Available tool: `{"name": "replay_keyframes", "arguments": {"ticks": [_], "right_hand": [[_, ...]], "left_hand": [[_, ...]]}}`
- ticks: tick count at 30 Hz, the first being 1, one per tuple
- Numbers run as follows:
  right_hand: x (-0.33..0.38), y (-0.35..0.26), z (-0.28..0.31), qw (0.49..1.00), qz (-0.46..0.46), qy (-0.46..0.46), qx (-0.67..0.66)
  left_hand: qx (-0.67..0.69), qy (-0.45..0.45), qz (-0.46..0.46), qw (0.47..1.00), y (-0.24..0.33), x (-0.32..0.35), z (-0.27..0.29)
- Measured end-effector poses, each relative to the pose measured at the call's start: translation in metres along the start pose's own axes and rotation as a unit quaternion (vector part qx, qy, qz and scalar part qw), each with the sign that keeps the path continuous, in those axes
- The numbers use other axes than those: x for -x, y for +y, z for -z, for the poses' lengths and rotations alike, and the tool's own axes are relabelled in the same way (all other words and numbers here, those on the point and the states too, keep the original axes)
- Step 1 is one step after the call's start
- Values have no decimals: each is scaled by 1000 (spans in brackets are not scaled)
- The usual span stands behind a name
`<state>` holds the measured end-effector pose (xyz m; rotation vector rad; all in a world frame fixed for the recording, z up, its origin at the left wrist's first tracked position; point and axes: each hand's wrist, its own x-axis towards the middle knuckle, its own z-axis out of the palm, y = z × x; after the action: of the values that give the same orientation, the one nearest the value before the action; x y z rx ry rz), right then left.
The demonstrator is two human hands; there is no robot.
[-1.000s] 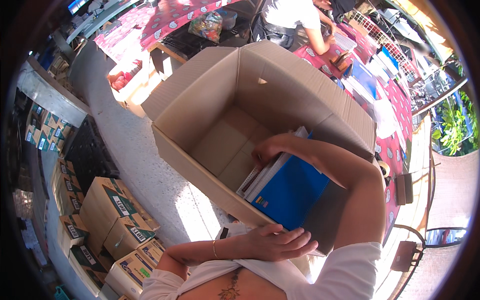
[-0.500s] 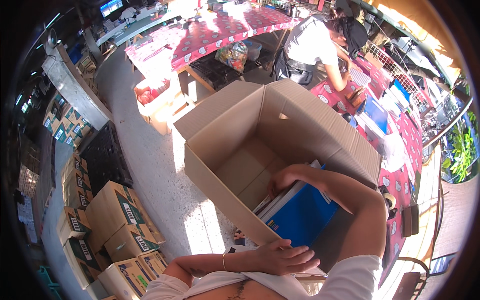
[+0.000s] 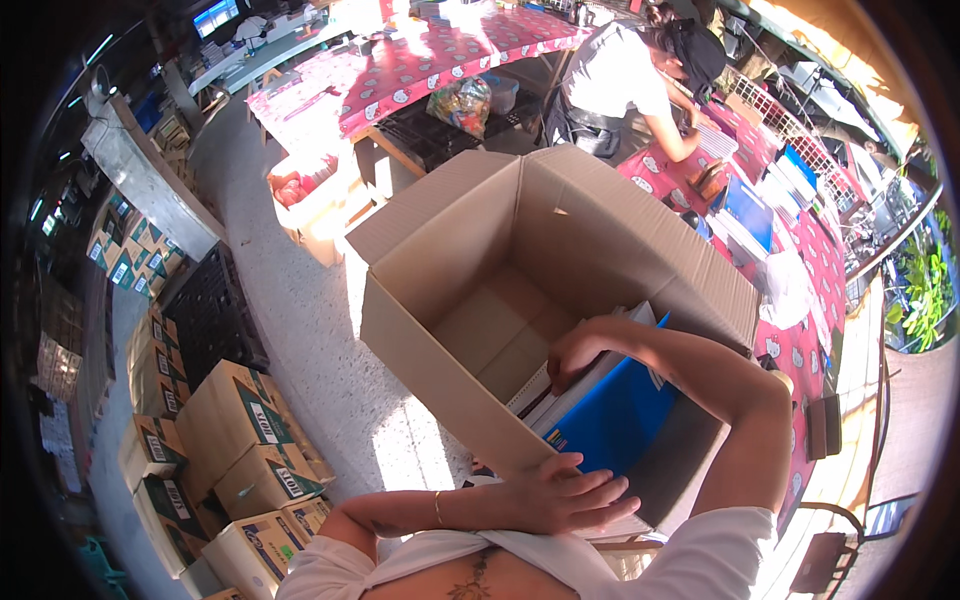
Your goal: The person organizes stacks of notebooks by color on a table and then places several notebooks into a cardboard box.
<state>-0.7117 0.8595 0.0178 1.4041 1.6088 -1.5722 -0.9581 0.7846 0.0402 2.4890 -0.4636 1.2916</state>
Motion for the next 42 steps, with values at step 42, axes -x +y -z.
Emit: {"name": "replay_keyframes", "arguments": {"ticks": [42], "right_hand": [[98,-6,-95,920,33,371,120]], "left_hand": [[628,-542,517,214,-217,4,-65]]}}
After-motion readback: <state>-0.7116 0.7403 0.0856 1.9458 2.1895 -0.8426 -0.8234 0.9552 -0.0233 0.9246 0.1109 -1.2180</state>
